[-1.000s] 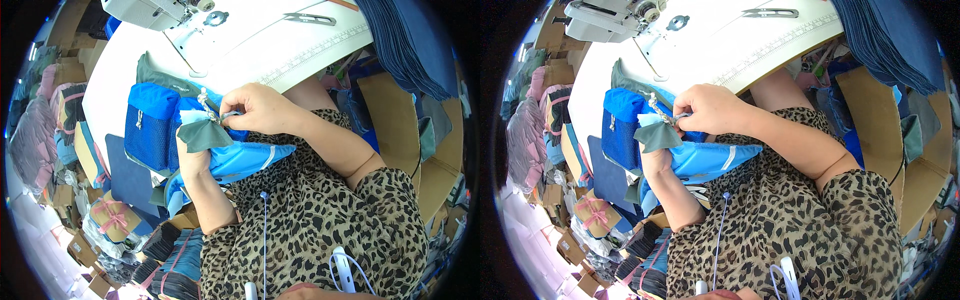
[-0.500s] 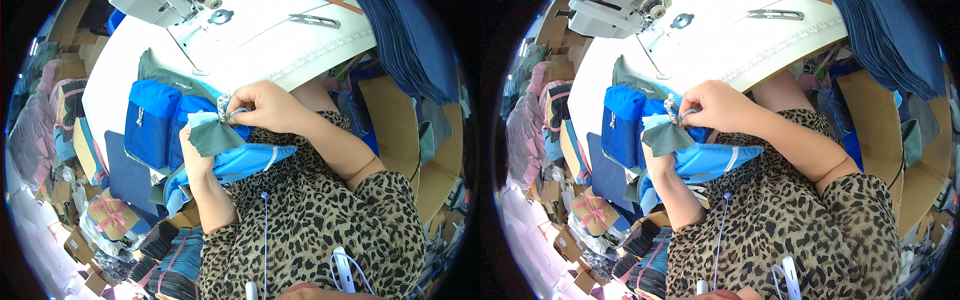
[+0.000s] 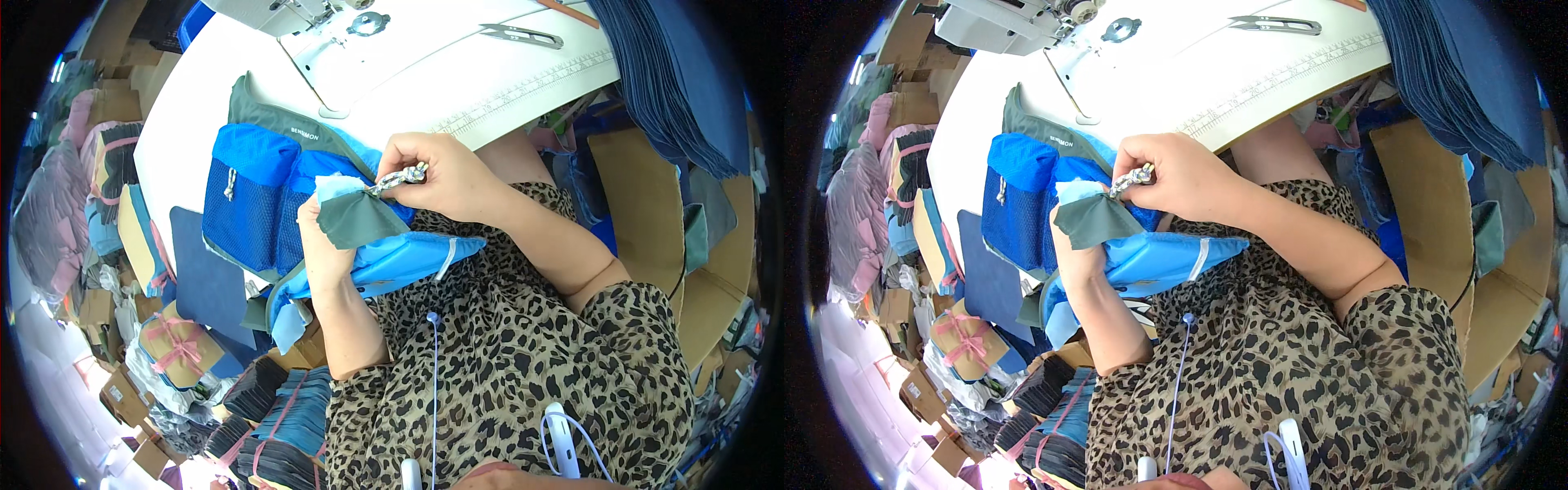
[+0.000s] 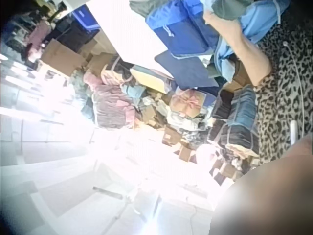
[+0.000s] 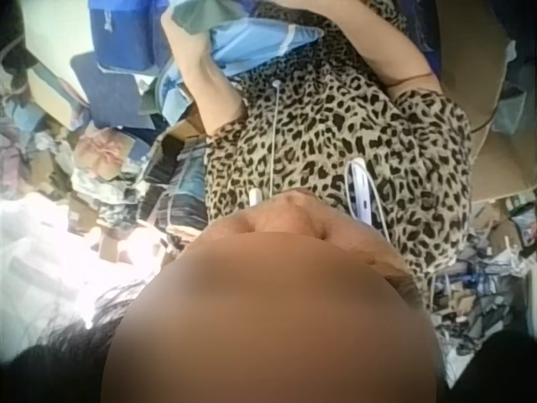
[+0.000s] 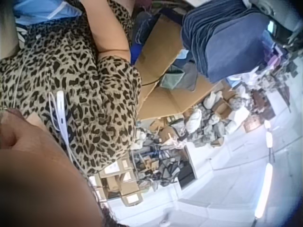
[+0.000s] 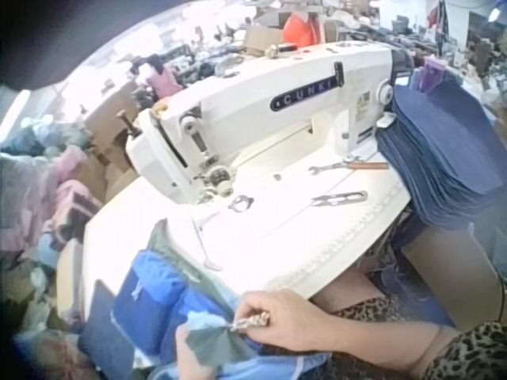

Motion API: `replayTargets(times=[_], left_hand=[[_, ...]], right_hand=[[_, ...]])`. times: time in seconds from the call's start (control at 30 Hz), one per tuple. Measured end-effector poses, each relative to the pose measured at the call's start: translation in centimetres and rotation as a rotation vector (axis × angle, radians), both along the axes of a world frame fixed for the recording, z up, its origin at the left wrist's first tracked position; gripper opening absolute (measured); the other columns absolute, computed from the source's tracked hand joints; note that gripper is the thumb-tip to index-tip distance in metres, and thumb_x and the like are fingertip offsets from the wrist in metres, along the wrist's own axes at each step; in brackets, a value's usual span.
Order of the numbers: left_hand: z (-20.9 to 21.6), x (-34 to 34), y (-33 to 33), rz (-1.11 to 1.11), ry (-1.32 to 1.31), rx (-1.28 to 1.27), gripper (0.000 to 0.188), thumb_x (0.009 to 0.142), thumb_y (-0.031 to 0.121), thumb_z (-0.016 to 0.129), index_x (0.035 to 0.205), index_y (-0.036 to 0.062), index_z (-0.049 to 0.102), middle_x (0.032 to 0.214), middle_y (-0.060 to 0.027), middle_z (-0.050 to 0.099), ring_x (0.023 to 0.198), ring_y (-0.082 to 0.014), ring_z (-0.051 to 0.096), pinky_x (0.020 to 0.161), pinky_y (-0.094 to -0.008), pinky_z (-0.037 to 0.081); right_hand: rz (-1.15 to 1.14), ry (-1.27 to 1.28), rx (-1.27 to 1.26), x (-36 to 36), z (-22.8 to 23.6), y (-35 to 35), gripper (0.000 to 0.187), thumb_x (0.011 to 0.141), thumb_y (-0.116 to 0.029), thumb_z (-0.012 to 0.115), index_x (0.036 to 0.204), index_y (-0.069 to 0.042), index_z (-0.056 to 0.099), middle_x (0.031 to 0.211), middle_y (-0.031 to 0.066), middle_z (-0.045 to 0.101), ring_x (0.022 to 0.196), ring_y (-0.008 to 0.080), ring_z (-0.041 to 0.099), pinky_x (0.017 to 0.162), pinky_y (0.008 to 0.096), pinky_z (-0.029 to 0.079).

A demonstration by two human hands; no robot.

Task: Aligning fabric panels and using clips to prepare a backpack for sewing at a workshop station.

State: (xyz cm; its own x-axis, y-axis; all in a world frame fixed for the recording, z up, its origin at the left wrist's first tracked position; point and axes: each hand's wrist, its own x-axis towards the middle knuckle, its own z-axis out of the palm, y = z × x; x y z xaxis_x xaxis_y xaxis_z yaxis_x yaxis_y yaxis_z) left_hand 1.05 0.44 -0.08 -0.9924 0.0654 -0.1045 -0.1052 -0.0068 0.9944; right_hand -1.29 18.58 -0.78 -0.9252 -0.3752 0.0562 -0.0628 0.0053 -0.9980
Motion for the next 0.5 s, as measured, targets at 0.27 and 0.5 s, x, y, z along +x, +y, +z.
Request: replayTargets(times=[0.27, 0.5], left_hand=[[0.24, -0.01, 0.36, -0.017, 0.034, -0.034, 0.011, 0.073, -0.002, 0.063, 0.083, 0.0023, 0.064, 0.074, 0.0018, 0.061, 0.065, -0.0041, 0.052, 0.059, -0.0197, 0.041], [0.18, -0.27, -0.05, -0.048, -0.006, -0.009, 0.011, 0.075, -0.002, 0.062, 0.084, 0.0025, 0.065, 0.077, 0.0011, 0.063, 0.068, -0.0047, 0.053, 0.06, -0.0203, 0.042]], right_hand=[[-0.031, -0.032, -0.178, 0.33, -0.71, 0.05, 0.016, 0.073, -0.001, 0.065, 0.089, -0.003, 0.061, 0.079, 0.0076, 0.063, 0.074, 0.015, 0.059, 0.067, 0.0277, 0.047], [0.084, 0.199, 0.011, -0.33, -0.55, 0.73, 0.023, 0.076, 0.0, 0.066, 0.098, -0.006, 0.066, 0.083, 0.0027, 0.063, 0.075, 0.0105, 0.058, 0.068, 0.023, 0.046]])
